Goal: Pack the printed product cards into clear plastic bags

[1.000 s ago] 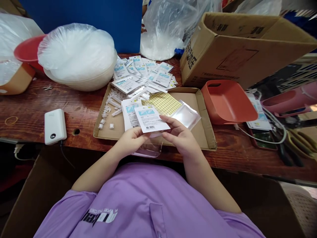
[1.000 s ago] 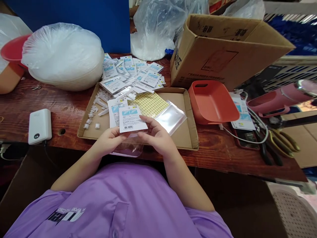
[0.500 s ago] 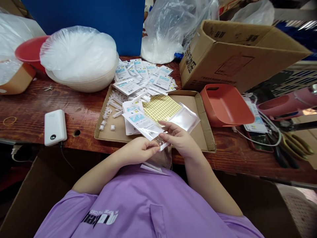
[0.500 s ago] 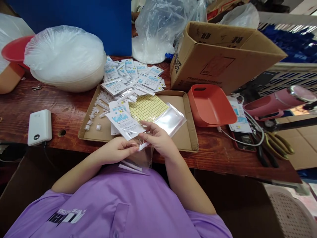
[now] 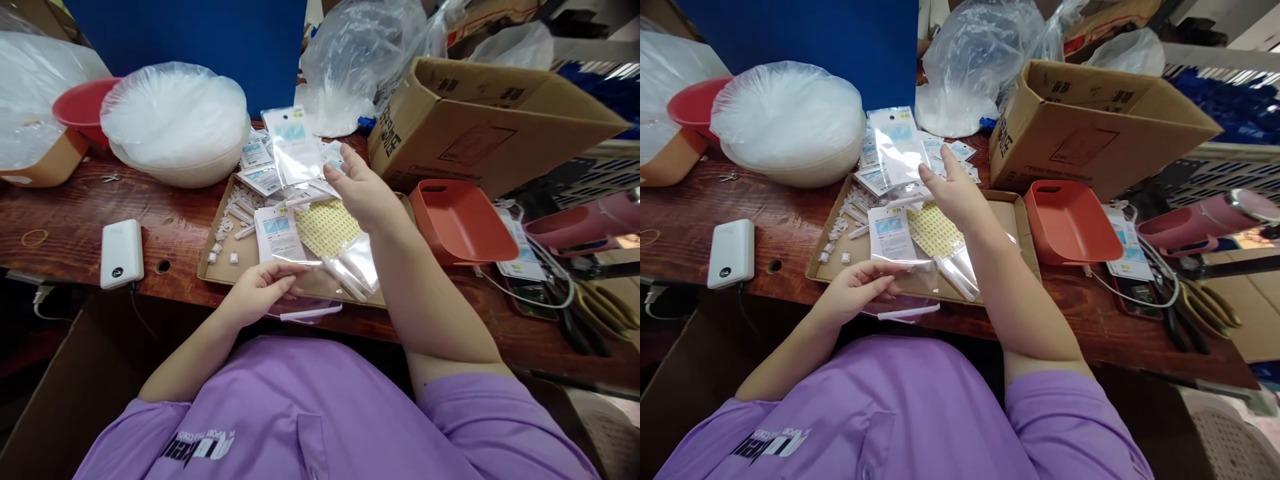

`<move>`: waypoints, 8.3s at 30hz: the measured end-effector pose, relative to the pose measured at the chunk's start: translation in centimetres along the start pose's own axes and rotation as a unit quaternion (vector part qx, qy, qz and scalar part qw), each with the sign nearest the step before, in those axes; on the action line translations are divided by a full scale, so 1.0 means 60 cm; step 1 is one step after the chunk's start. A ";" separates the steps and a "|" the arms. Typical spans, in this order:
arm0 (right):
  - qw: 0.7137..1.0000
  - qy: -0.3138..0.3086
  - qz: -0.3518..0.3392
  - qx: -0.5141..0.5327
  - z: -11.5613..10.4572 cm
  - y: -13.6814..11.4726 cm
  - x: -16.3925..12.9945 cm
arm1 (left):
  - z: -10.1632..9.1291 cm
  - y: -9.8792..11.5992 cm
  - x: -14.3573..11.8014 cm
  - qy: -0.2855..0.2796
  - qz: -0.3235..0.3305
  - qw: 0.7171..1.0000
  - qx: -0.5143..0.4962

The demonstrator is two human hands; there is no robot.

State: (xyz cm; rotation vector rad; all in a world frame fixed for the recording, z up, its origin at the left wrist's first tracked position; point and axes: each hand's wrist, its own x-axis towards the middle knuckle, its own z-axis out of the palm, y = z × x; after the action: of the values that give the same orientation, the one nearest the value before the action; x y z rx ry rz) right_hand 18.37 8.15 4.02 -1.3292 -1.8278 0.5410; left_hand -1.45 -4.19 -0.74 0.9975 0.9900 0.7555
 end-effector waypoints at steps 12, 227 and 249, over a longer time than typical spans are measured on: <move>0.943 -0.209 0.241 -0.092 0.083 0.036 -0.094 | -0.101 0.015 -0.020 0.340 0.221 0.902 -0.148; 0.952 -0.228 -0.165 -0.118 0.009 -0.041 -0.126 | 0.007 -0.002 -0.036 -0.161 0.029 0.984 -0.069; 0.993 -0.051 0.085 -0.056 0.090 0.031 0.076 | -0.044 0.011 -0.025 0.076 0.019 0.976 -0.202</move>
State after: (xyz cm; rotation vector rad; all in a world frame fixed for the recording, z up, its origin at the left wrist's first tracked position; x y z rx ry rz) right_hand 14.55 13.60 1.06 -1.5703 -1.8610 0.6136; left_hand -4.51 -4.39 -0.23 0.6134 0.9025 1.0300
